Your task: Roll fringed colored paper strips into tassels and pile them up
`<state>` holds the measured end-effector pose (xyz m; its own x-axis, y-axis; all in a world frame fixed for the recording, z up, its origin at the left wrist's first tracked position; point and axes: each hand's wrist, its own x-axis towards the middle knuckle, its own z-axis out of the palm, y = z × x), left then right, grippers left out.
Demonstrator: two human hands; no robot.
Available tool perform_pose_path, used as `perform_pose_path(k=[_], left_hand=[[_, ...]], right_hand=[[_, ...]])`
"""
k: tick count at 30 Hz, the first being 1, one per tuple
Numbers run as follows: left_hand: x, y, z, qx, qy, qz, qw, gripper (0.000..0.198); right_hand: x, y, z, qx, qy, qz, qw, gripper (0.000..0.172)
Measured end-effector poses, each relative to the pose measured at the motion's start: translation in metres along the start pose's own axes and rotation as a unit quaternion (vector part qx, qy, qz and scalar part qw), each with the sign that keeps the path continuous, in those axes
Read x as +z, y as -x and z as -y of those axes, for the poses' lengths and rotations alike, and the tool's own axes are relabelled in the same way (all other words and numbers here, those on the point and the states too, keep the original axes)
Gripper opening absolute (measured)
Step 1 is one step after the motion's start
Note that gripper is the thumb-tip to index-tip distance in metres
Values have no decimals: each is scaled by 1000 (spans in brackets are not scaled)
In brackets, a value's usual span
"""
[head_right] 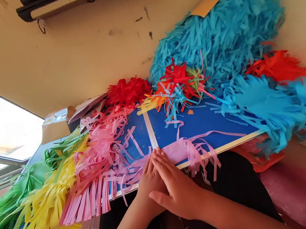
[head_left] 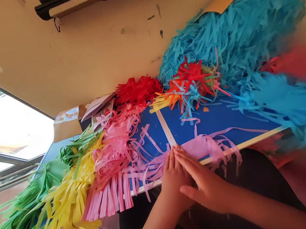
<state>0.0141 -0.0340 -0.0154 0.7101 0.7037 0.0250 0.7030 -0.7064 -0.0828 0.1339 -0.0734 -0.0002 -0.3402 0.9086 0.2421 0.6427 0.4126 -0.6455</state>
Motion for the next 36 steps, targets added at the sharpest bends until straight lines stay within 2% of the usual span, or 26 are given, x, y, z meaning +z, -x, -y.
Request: perform_pose_path(k=[2, 4, 8, 11, 14, 17, 19, 21, 23, 25, 26, 27, 28, 30, 31, 33, 36], left_hand=[[-1, 0, 0, 7, 8, 20, 1000, 74], [-3, 0, 1, 12, 21, 28, 999, 77], [-6, 1, 1, -1, 67, 3, 998, 79], [-8, 1, 0, -14, 100, -5, 995, 84], [-10, 0, -1, -18, 107, 7, 994, 87], [-12, 0, 0, -26, 103, 19, 994, 86], [-13, 1, 0, -27, 101, 23, 994, 86], [-14, 0, 0, -28, 99, 26, 994, 87], [-14, 0, 0, -28, 99, 31, 994, 89], [-12, 0, 0, -24, 100, 35, 994, 90], [-11, -1, 0, -22, 98, 36, 994, 91], [-9, -1, 0, -20, 93, 35, 995, 92], [-7, -2, 0, -17, 85, 37, 996, 91], [-3, -4, 0, -16, 64, 50, 997, 82], [-2, -5, 0, -19, 54, 60, 997, 76], [-1, -6, 0, -25, 41, 75, 996, 68], [-4, -5, 1, -19, 56, 69, 996, 73]], right_hand=[[6, 1, -7, 29, -32, -6, 999, 71], [4, -2, -12, 35, -13, 8, 999, 74], [-6, -6, -19, 68, 109, 19, 992, 76], [-12, 1, -32, 99, 216, 5, 971, 78], [-15, 12, -45, 87, 315, -3, 945, 84], [-24, 24, -56, 64, 395, -14, 916, 79], [-39, 33, -62, 77, 441, -26, 894, 74], [-60, 43, -67, 119, 482, -47, 866, 69], [-80, 51, -66, 180, 516, -99, 832, 60], [-89, 50, -57, 221, 520, -193, 802, 60], [-86, 47, -50, 211, 503, -235, 804, 63], [-79, 41, -42, 177, 473, -258, 824, 68], [-67, 33, -34, 114, 432, -245, 860, 73], [-37, 14, -20, -27, 307, -126, 943, 80], [-23, 4, -16, -61, 262, -53, 962, 83], [-2, -11, -14, -46, 234, 30, 971, 85], [3, -13, -28, 18, 266, 59, 962, 92]])
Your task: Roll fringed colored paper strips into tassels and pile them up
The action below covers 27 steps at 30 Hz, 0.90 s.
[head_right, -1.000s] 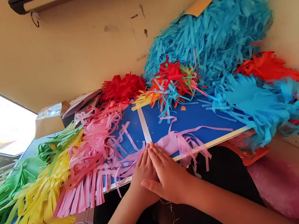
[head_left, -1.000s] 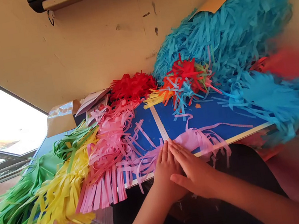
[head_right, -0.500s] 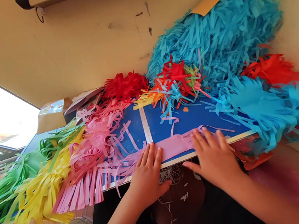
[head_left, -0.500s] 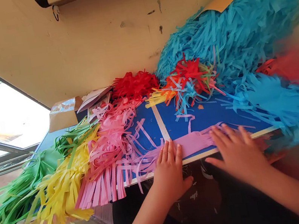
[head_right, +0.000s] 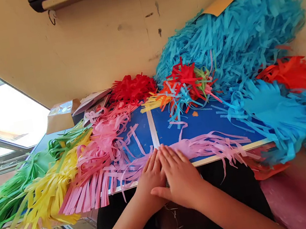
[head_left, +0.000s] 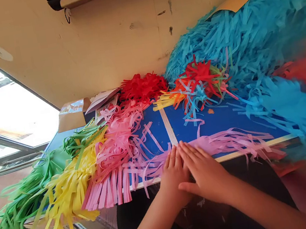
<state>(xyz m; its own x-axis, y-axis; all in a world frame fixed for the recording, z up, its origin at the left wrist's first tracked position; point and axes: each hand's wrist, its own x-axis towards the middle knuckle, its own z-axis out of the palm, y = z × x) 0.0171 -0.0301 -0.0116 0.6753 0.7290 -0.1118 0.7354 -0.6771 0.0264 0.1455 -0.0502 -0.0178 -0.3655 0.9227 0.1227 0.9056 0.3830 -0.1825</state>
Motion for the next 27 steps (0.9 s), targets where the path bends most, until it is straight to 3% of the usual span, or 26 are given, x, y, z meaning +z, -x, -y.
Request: perform_pose_path(k=[6, 10, 12, 16, 18, 22, 27], left_hand=[[-8, 7, -1, -8, 69, -28, 997, 88], [-6, 9, -3, -19, 100, -57, 993, 93], [-4, 10, -2, -16, 96, -72, 993, 95], [-1, 10, 1, 0, 54, -86, 995, 96], [-2, 12, 0, 10, 25, -82, 996, 91], [-5, 16, -4, 29, -42, -113, 992, 69], [-6, 14, -9, 50, -111, -243, 962, 43]], right_hand=[[-4, 36, -48, 107, 141, -43, 983, 90], [-14, 43, -45, 109, 182, -128, 969, 88], [-18, 40, -37, 90, 169, -176, 965, 80], [-14, 34, -32, -33, 144, -241, 959, 40], [-10, 36, -36, -68, 152, -260, 951, 31], [-8, 45, -42, -90, 150, -284, 943, 26], [-15, 52, -42, -121, 127, -284, 943, 28]])
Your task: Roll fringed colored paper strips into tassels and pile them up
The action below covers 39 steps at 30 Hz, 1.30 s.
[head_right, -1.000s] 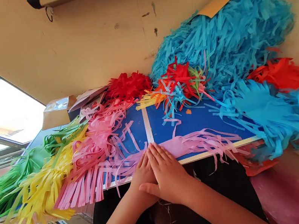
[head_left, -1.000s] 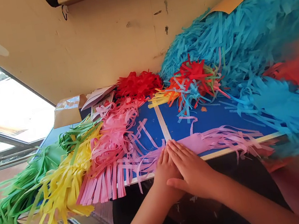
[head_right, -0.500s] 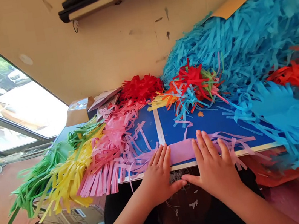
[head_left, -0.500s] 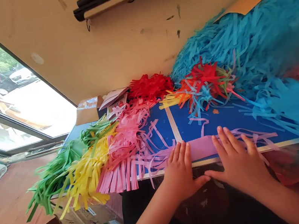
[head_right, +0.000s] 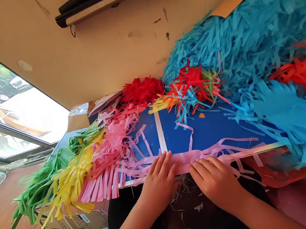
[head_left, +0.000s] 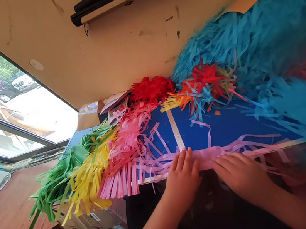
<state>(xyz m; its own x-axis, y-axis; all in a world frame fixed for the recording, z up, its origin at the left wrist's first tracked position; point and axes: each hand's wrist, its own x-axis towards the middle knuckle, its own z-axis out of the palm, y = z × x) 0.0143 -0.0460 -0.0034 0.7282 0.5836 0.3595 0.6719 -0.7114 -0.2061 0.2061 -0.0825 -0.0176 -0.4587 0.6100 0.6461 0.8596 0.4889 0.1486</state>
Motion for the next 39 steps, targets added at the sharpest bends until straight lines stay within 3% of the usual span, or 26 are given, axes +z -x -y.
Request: perform_pose_path(k=[4, 10, 12, 16, 18, 22, 26, 29, 33, 39], left_hand=[[2, -4, -2, 34, -33, -102, 994, 25], [-1, -8, -9, 52, -37, -116, 991, 18], [-4, -11, -11, 58, -33, -75, 995, 20], [-8, -20, -7, 34, 26, 98, 994, 15], [-9, -24, -2, 14, 53, 147, 988, 15], [-13, -24, 11, -11, 85, 175, 981, 19], [-17, -23, 19, -62, 100, 193, 974, 21], [-17, -23, 21, -98, 84, 213, 969, 22], [-16, -27, 24, -118, 68, 233, 963, 26], [-21, -40, 29, -84, 63, 299, 948, 21]], right_hand=[[-1, -3, -1, -7, -1, -2, 1000, 26], [-4, -10, -3, -24, 15, 18, 999, 26], [-5, -12, -4, -33, 20, 40, 998, 26], [-3, -11, -7, -45, 16, 65, 997, 29], [-1, -10, -10, -42, 0, 77, 996, 29], [2, -11, -17, 0, -91, 115, 989, 24], [3, -23, -29, 105, -156, 221, 957, 25], [3, -36, -36, 162, -127, 305, 930, 27], [2, -52, -38, 177, -65, 384, 904, 29], [1, -64, -31, 159, 1, 421, 893, 33]])
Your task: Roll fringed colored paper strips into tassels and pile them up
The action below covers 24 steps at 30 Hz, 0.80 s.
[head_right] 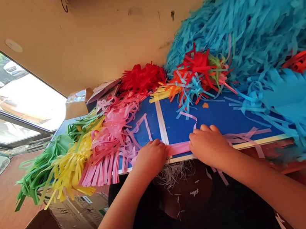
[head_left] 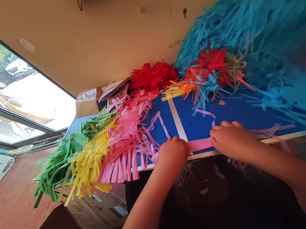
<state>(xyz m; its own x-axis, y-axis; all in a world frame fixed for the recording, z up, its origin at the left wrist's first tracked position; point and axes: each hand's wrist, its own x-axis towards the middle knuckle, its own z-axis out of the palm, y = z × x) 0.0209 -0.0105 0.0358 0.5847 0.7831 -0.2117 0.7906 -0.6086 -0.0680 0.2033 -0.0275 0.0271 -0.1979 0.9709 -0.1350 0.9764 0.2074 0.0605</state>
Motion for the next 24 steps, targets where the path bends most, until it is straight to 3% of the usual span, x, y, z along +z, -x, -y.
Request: perform_pose_path(k=[6, 13, 18, 24], left_hand=[[-4, -7, -4, -30, -8, 36, 999, 18], [8, -7, -14, -86, -27, -6, 996, 22], [10, -10, 0, -21, -52, -54, 997, 24], [1, -20, 12, 6, -60, -1, 998, 19]], right_hand=[[-3, -4, 3, 3, 28, 20, 999, 32], [-9, -9, 7, 13, 29, 43, 999, 32], [-10, -10, 7, 17, 19, 54, 998, 31], [-9, -12, 9, 33, 21, 49, 998, 28]])
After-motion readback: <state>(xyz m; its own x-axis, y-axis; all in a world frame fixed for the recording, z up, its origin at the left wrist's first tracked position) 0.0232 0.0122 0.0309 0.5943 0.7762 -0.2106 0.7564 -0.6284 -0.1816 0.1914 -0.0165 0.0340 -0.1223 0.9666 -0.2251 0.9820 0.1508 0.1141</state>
